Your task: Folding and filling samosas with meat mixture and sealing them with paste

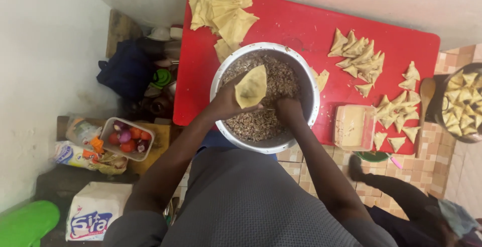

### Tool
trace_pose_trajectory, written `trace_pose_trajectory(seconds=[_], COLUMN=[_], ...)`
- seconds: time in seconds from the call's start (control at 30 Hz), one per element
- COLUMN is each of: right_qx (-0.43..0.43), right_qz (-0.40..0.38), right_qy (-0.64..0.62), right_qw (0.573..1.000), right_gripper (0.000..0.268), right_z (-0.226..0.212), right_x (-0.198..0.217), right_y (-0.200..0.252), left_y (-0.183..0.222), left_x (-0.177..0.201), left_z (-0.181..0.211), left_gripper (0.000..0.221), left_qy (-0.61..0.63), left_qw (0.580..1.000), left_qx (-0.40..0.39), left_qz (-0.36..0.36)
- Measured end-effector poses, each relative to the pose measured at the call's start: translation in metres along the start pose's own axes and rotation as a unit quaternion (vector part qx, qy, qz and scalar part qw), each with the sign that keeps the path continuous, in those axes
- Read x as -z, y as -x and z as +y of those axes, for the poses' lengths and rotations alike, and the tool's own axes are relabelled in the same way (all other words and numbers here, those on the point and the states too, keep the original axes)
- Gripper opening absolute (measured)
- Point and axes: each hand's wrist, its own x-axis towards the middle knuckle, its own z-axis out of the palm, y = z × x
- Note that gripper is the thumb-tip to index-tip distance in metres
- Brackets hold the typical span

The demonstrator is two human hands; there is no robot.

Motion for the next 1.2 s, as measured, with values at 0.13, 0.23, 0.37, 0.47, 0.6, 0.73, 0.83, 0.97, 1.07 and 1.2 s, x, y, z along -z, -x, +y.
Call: trace_pose_trajectory(seconds=[0.13,0.23,0.37,0.47,0.6,0.73,0.83,0.97,1.07,1.2], right_qx=[0.057,-0.002,0.040,0.014,0.057,0.004,0.025,-0.038,-0.028,-0.013], right_qz=[-0.002,-0.020,-0.027,-0.031,-0.066,-0.086,0.006,0.149,0.278,0.363], right_qy=[0.078,-0.007,-0.034,-0.084,-0.164,-0.226,-0.351,-0.451,-0.495,-0.469], right_qw=[0.995,1.000,0.998,0.996,0.983,0.970,0.936,0.879,0.823,0.805], right_gripper=[0.022,0.023,0.016,0.029,0.030,0.030,0.031,0.024,0.015,0.014], right_z=[-0.005,0.000,0.001,-0.003,-0.002,0.023,0.047,0.050,0.033,-0.007], right_x=[0.025,0.003,0.023,0.029,-0.008,0.030,0.082,0.156,0.168,0.198], right_y=[0.003,-0.002,0.001,0.008,-0.003,0.023,0.060,0.108,0.119,0.124], left_y=[-0.003,-0.005,-0.010,-0.011,-0.022,-0.030,-0.035,-0.039,-0.042,-0.045], left_x=[0.019,0.017,0.014,0.012,0.011,0.007,0.008,-0.016,-0.032,-0.044], left_z=[0.007,0.011,-0.002,0.004,-0.003,-0.024,-0.061,-0.086,-0.087,-0.041], left_gripper=[0.102,0.104,0.108,0.102,0.095,0.101,0.101,0.095,0.096,0.089], left_qy=[0.034,0.037,0.057,0.066,0.093,0.168,0.183,0.103,0.072,0.058], left_qw=[0.999,0.997,0.996,0.995,0.992,0.981,0.981,0.994,0.996,0.993], left_qx=[-0.025,-0.036,-0.049,-0.032,-0.047,-0.044,-0.043,-0.028,-0.046,-0.094], left_qz=[0.024,0.054,0.057,0.062,0.068,0.091,0.044,0.019,0.006,-0.050])
